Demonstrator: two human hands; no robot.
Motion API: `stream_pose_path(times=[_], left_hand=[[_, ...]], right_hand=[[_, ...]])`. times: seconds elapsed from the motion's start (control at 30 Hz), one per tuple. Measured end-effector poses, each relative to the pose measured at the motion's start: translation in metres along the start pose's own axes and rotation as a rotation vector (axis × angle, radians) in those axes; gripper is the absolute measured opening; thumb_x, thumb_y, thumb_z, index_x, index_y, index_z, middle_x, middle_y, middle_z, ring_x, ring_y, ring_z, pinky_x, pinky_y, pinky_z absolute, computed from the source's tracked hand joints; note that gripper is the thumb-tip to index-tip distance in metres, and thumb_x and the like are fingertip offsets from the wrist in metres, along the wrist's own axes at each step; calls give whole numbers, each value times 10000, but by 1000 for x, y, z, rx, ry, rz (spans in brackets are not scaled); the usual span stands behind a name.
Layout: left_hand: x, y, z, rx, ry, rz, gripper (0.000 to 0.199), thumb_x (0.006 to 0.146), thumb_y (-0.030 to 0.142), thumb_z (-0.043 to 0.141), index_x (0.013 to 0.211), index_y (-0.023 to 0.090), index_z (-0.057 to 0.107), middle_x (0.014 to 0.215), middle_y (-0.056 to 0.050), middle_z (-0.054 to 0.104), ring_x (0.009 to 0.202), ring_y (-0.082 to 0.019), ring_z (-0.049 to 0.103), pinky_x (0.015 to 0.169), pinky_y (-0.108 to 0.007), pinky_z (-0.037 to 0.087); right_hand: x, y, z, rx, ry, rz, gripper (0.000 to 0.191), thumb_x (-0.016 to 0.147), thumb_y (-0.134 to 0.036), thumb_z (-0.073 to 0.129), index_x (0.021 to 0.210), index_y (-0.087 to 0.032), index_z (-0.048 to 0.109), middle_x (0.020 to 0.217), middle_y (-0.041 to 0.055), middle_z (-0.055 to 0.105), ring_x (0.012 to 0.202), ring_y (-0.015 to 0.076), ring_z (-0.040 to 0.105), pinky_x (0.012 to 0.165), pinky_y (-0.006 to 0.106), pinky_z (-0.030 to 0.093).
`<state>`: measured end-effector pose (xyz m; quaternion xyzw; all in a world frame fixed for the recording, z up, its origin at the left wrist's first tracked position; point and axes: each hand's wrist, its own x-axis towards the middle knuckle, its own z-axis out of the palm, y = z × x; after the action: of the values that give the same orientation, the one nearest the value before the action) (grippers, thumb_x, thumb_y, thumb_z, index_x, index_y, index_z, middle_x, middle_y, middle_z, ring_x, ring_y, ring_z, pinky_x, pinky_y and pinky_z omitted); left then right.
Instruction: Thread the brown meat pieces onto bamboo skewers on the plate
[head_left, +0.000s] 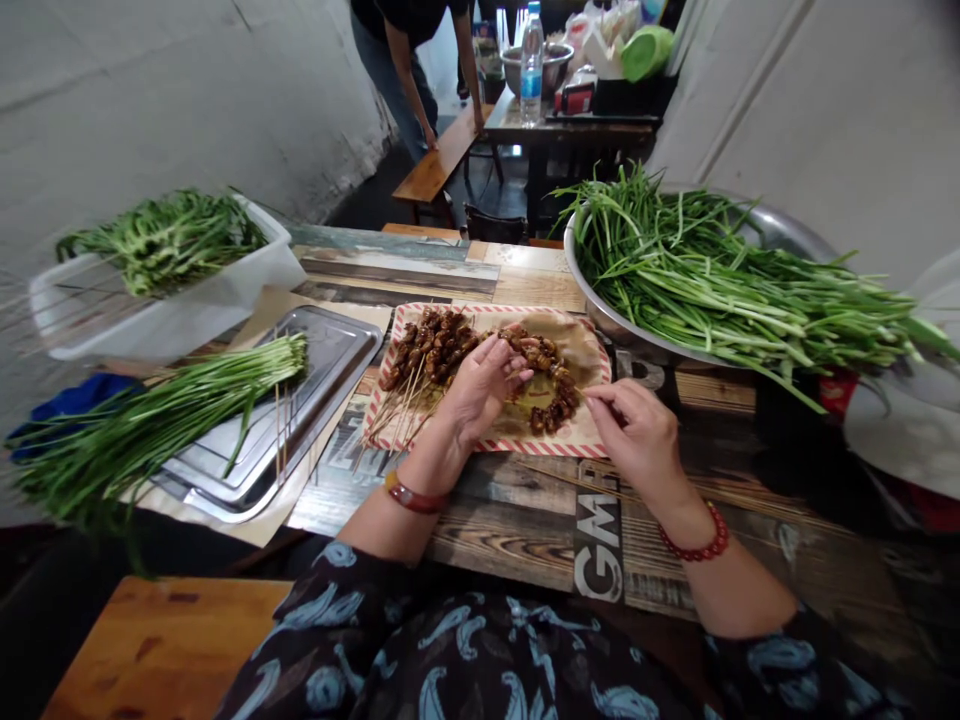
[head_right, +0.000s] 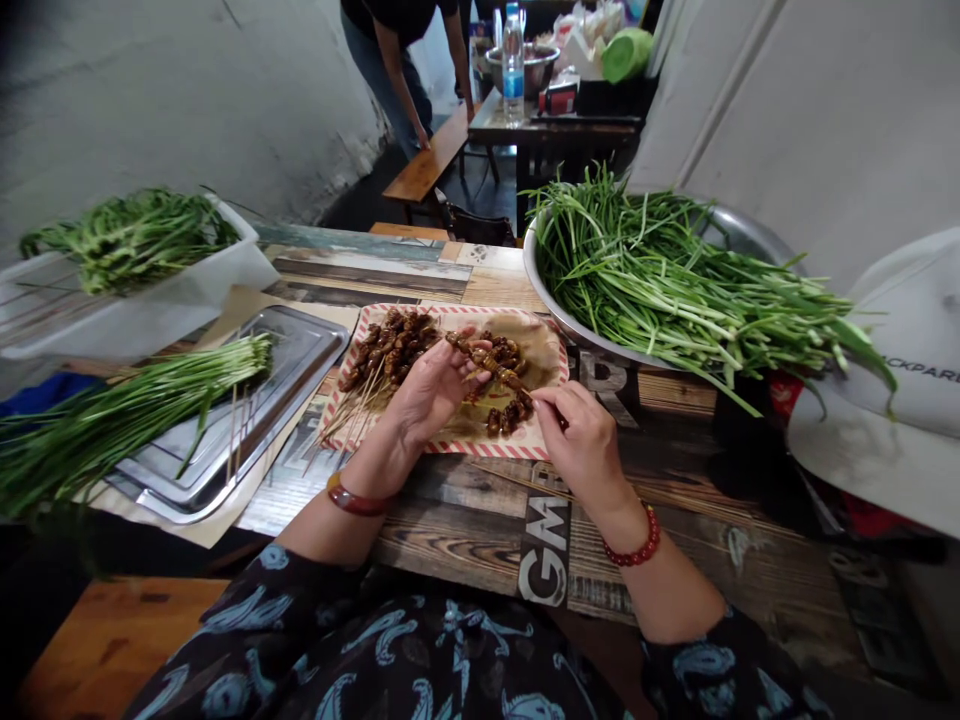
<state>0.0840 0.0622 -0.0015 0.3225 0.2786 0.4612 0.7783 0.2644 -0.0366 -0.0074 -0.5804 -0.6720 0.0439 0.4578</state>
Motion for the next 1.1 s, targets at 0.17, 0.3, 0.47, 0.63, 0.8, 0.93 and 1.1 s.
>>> stream_pose_path(times=[0.17, 0.3, 0.47, 0.63, 0.8, 0.93, 1.1], left_hand=[[-8, -10, 9, 143, -92, -130, 448, 627, 314, 865, 1020, 149, 726, 985, -67, 710, 786, -112, 634, 785, -257, 501], [-11, -15, 12, 154, -116, -145, 373, 620, 321, 863, 926, 141, 752, 944, -72, 726, 800, -125, 636, 787, -262, 493], [-11, -20, 10, 161, -64, -166, 375, 592, 347, 875, 867, 123, 754, 812, -64, 730, 752, -132, 650, 759, -266, 488], [-13, -25, 12, 169, -104, -217, 379, 590, 341, 874, 878, 126, 754, 796, -53, 725, 716, -121, 640, 748, -266, 478], [-11, -17, 12, 147, -117, -157, 422, 616, 303, 863, 989, 150, 738, 911, -63, 724, 783, -119, 634, 781, -266, 460], [-8, -8, 8, 81, -55, -54, 392, 663, 382, 830, 979, 170, 736, 961, -67, 711, 818, -117, 617, 787, -265, 463], [-8, -12, 5, 65, -26, -36, 340, 631, 376, 849, 870, 156, 746, 910, -48, 700, 811, -109, 601, 790, -260, 456]], right_hand=[[1, -4, -2, 2, -8, 3, 135, 918, -181, 544, 893, -206, 674, 810, 34, 685, 730, 160, 625, 667, 290, 508], [-1, -6, -1, -6, -29, 16, 114, 912, -189, 563, 886, -204, 673, 806, 29, 686, 728, 160, 630, 682, 288, 509], [-3, -5, 1, -5, -36, 24, 101, 907, -195, 574, 864, -199, 665, 778, 19, 670, 711, 151, 623, 673, 275, 502], [-3, -5, 1, -17, -37, 19, 97, 905, -193, 578, 850, -193, 658, 765, 16, 666, 697, 145, 624, 654, 266, 496], [-3, -3, -1, -17, -27, 40, 92, 907, -215, 580, 863, -198, 660, 770, 12, 660, 660, 136, 609, 616, 263, 489], [-5, 0, -2, -15, -29, 58, 78, 899, -236, 597, 881, -203, 665, 766, 4, 651, 641, 133, 600, 609, 269, 487], [-7, 2, -1, -12, -35, 48, 73, 891, -237, 606, 876, -205, 669, 766, 2, 656, 641, 132, 596, 613, 269, 486]])
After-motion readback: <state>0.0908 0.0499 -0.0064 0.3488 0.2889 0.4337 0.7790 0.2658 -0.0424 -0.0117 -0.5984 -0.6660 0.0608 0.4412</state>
